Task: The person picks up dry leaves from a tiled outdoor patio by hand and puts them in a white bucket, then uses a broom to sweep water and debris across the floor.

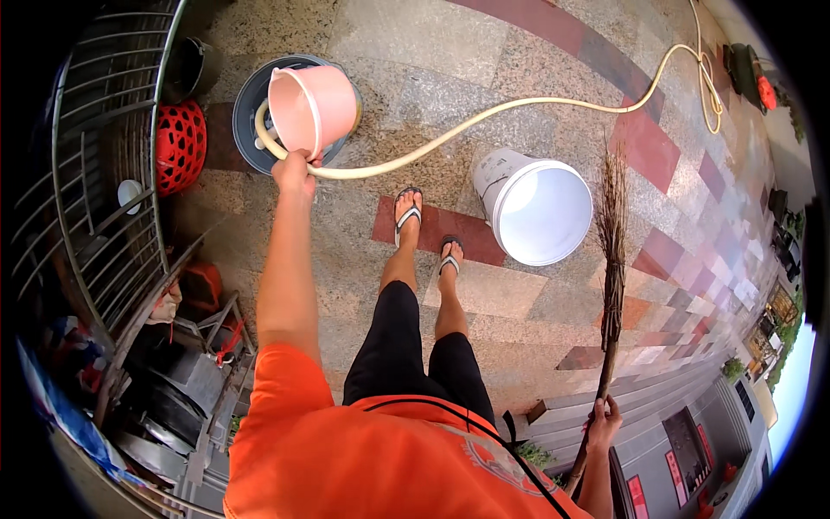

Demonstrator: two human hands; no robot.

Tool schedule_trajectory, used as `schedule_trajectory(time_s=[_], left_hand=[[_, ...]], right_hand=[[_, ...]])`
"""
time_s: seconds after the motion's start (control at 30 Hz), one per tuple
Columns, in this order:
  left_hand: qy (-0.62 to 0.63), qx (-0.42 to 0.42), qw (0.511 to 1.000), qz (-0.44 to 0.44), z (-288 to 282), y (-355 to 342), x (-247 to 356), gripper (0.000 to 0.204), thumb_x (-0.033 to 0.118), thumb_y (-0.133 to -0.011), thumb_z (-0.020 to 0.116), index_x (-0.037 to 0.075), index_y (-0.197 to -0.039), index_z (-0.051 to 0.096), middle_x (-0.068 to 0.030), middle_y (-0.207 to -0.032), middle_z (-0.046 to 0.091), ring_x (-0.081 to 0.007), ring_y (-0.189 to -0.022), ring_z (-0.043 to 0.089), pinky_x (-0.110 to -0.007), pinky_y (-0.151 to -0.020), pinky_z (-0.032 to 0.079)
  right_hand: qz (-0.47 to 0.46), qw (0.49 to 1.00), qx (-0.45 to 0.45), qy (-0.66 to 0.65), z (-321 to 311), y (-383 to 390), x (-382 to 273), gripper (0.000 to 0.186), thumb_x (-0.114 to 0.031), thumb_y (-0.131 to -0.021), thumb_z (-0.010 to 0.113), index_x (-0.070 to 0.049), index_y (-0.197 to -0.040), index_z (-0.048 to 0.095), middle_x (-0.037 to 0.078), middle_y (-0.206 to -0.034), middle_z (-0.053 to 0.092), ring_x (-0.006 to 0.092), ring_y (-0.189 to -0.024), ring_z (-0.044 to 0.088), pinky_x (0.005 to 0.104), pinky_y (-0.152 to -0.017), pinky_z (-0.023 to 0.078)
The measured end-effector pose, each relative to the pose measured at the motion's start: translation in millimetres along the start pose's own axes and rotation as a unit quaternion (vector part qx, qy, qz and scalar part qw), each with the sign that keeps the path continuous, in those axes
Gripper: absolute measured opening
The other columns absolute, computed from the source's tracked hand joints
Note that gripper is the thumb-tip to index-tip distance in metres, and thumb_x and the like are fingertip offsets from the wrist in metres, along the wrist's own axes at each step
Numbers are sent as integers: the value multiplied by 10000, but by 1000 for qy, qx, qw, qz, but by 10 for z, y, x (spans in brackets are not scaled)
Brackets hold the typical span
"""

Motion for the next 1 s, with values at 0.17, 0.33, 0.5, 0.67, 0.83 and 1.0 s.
schedule_trajectory(time_s=[0.17, 0.33, 0.5, 0.67, 0.83, 1.0], left_hand=[[-140, -49, 980, 131, 330, 1464, 86, 214, -78, -799, 563, -102, -1012, 551, -177, -825, 638, -237, -564, 620, -338, -464, 507], [-226, -147, 944, 190, 817, 2873, -398, 184, 1, -811, 612, -115, -943, 561, -188, -807, 675, -300, -697, 691, -394, -648, 554], [-338, -205, 838, 376, 987, 3976, -1015, 289, -2, -831, 587, -111, -1092, 529, -211, -837, 675, -321, -732, 699, -404, -663, 562], [-452, -289, 763, 360, 1037, 4673, -1405, 347, 17, -824, 569, -110, -1138, 495, -294, -869, 654, -498, -847, 645, -534, -783, 506], [-590, -360, 633, 349, 1278, 4816, -1768, 328, 20, -807, 586, -113, -1103, 537, -314, -868, 662, -496, -857, 636, -509, -844, 493], [-644, -409, 547, 343, 1472, 4945, -2036, 307, 30, -811, 578, -113, -1079, 535, -361, -889, 634, -524, -878, 626, -553, -807, 510]], right_hand=[[3, 999, -10, -49, 72, -55, 244, 414, -225, -954, 652, -19, -1300, 556, 36, -611, 525, 132, -383, 480, 287, -333, 375], [-12, 997, -17, -77, 53, -112, 564, 392, -216, -960, 643, -1, -1278, 562, 35, -602, 529, 128, -388, 479, 285, -346, 383], [-20, 993, -26, -113, -37, -268, 1073, 408, -186, -942, 661, 17, -1286, 579, 47, -605, 534, 124, -404, 492, 287, -367, 388], [-22, 994, -33, -102, -45, -375, 1694, 399, -165, -937, 666, 8, -1287, 586, 30, -615, 532, 122, -399, 500, 285, -356, 381], [5, 995, -22, -95, 27, -513, 2467, 399, -147, -920, 687, 7, -1280, 610, 36, -600, 555, 121, -409, 513, 293, -370, 395], [-59, 995, -3, -77, 198, -756, 3030, 402, -145, -905, 710, 5, -1269, 627, 50, -615, 588, 124, -432, 529, 303, -394, 411]])
Point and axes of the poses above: each hand's wrist, its own y-axis away from the middle knuckle, its own z-axis out of the palm, x = y × z, the point moved 6 cm from there along -y, towards the middle knuckle
